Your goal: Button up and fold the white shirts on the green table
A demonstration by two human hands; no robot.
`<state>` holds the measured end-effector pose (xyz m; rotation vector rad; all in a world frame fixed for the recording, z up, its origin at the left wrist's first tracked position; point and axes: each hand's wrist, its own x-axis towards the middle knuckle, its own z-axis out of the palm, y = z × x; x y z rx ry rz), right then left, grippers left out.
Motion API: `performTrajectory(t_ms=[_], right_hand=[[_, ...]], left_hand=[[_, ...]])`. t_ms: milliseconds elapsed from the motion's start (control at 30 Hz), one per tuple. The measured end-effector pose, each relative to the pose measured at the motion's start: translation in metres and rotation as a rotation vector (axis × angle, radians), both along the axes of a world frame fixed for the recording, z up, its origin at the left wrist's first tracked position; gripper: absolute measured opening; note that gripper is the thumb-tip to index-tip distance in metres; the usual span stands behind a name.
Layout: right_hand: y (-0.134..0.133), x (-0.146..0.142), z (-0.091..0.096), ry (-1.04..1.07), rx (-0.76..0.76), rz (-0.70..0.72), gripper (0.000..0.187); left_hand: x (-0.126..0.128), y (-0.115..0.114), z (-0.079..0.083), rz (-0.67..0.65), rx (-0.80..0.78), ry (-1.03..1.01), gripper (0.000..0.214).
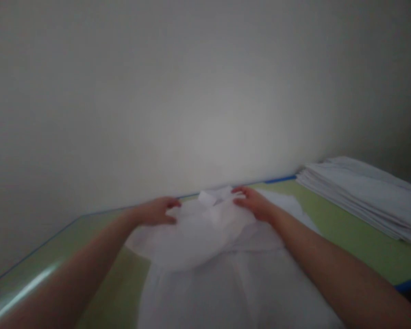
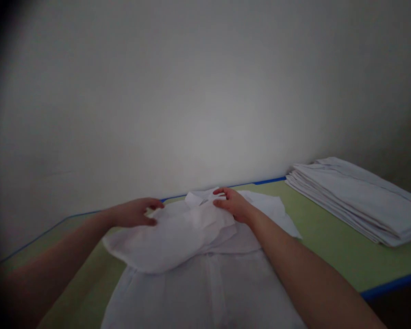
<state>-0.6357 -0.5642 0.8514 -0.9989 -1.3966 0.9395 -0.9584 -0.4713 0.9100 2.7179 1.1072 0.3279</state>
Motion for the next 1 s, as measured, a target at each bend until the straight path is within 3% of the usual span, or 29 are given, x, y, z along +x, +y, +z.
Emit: performTrajectory(t_ms=[167,233,300,400,500,667,733,833,900,1000], right_hand=[[-0.001,-0.006,0.001,0.007,0.117,0.022,0.046],[-0.001,-0.006,0.001,0.039,0.186,0.05,0.044],[-0.001,-0.005,0.0,0.076,0.19,0.093,0.044],[0.002,0.001,-0.002,0.138,0.149,0.159,0.044],[0.006,0.008,-0.005,0.046,0.106,0.191,0.046],[0.009,0.009,-0.007,-0.116,0.147,0.082,0.041],[0.008,0.005,-0.006,-0.099,0.189,0.063,0.038],[0.006,-0.002,-0.005,-0.078,0.239,0.05,0.036],[0.004,-0.005,-0.004,-0.07,0.252,0.045,0.034],[0.0,-0.007,-0.003,-0.051,0.239,0.086,0.034]], left_hand=[[0.101,-0.055,-0.013,-0.325,0.14,-0.373,0.068],[0.131,-0.065,-0.02,-0.41,0.218,-0.425,0.076],[0.148,-0.062,-0.026,-0.406,0.241,-0.463,0.077],[0.151,-0.041,-0.029,-0.279,0.184,-0.495,0.066],[0.137,-0.019,-0.029,-0.2,0.112,-0.517,0.046],[0.12,-0.01,-0.027,-0.171,0.056,-0.585,0.042],[0.118,-0.016,-0.026,-0.207,0.153,-0.619,0.056],[0.117,-0.03,-0.022,-0.397,0.365,-0.575,0.069],[0.116,-0.039,-0.018,-0.51,0.424,-0.446,0.054],[0.115,-0.049,-0.015,-0.512,0.379,-0.311,0.037]])
